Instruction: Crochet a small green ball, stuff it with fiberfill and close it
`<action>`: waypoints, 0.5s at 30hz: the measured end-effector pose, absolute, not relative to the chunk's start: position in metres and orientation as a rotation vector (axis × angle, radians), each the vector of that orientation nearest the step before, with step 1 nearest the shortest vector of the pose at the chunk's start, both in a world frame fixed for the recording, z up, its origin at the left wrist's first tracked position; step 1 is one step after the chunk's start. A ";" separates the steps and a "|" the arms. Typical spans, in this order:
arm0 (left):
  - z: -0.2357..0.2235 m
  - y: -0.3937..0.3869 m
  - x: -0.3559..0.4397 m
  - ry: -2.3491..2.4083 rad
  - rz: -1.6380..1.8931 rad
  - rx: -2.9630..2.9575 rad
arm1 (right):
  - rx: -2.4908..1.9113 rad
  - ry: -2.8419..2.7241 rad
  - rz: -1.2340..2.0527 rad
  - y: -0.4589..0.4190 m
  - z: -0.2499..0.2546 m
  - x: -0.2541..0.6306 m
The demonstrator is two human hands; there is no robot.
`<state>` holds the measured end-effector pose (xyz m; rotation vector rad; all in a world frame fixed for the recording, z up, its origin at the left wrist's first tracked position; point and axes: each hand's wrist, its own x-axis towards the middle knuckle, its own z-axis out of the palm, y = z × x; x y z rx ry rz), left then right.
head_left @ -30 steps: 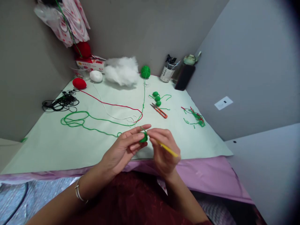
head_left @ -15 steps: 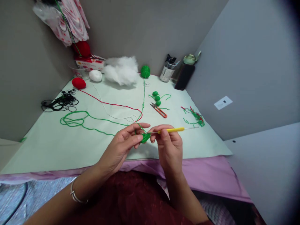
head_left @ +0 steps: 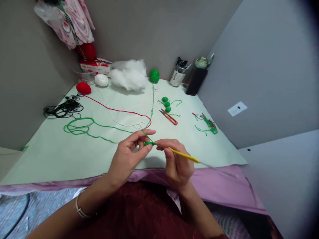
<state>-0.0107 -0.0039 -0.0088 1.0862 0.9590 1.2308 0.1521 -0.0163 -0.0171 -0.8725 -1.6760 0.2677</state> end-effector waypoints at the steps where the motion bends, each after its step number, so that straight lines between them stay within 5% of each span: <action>1: -0.008 -0.005 -0.009 0.959 1.238 1.055 | -0.861 -1.723 0.164 -0.016 -0.020 0.151; 5: -0.005 -0.005 -0.006 0.775 1.121 0.749 | -0.856 -1.808 -0.132 -0.015 -0.030 0.150; 15: -0.001 0.001 -0.010 0.661 1.061 0.705 | -0.835 -1.374 0.620 -0.008 -0.013 0.145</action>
